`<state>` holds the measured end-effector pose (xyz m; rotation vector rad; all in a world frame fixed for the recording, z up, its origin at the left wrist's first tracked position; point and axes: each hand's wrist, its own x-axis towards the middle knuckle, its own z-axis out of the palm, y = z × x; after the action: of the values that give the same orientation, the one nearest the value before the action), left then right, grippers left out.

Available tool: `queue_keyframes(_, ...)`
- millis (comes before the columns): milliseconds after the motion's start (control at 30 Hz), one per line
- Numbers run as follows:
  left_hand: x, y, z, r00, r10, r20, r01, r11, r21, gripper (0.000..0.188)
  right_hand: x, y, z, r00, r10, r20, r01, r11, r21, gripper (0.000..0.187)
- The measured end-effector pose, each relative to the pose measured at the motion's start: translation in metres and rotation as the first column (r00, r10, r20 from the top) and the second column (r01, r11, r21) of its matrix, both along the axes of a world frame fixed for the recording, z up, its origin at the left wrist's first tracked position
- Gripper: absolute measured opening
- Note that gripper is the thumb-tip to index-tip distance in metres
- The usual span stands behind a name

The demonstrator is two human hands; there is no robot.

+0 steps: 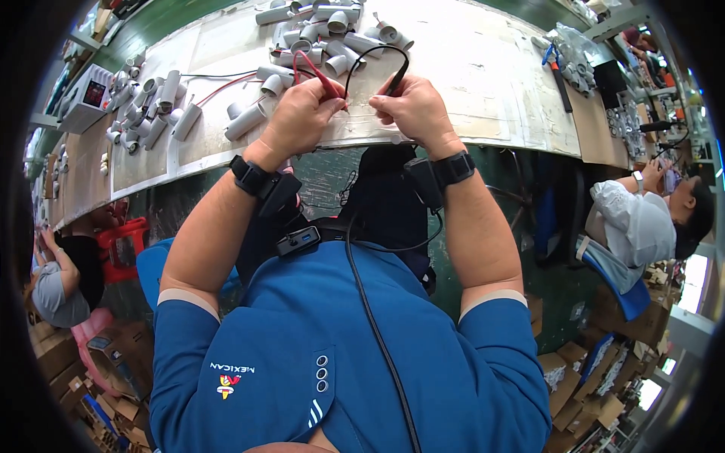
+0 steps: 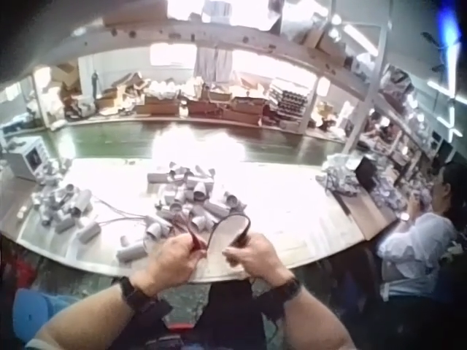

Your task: Test electronic components using a multimeter on a production floor.

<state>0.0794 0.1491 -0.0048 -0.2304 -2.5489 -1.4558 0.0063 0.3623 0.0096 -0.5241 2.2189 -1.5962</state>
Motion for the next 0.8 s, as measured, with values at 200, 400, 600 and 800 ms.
queue_keyframes(200, 0.017, 0.009, 0.002, 0.984, 0.177, -0.032, -0.177, 0.984, -0.008, 0.026, 0.012, -0.018, 0.018, 0.948, 0.057, 0.312, -0.030, 0.996, -0.089, 0.012)
queue_keyframes(400, 0.015, 0.004, -0.009, 0.992, 0.112, -0.066, -0.109, 0.993, 0.051, 0.032, 0.010, -0.029, -0.006, 0.985, 0.170, 0.021, -0.170, 0.985, -0.010, 0.016)
queue_keyframes(600, 0.010, 0.004, 0.005, 0.995, 0.063, -0.073, -0.066, 0.997, -0.037, 0.041, 0.007, -0.027, -0.010, 0.973, 0.199, -0.112, -0.195, 0.980, 0.050, 0.016)
queue_keyframes(800, 0.009, 0.001, 0.015, 0.998, 0.040, -0.053, -0.048, 0.986, -0.157, 0.047, 0.012, -0.027, -0.012, 0.970, 0.187, -0.153, -0.182, 0.982, 0.043, 0.012)
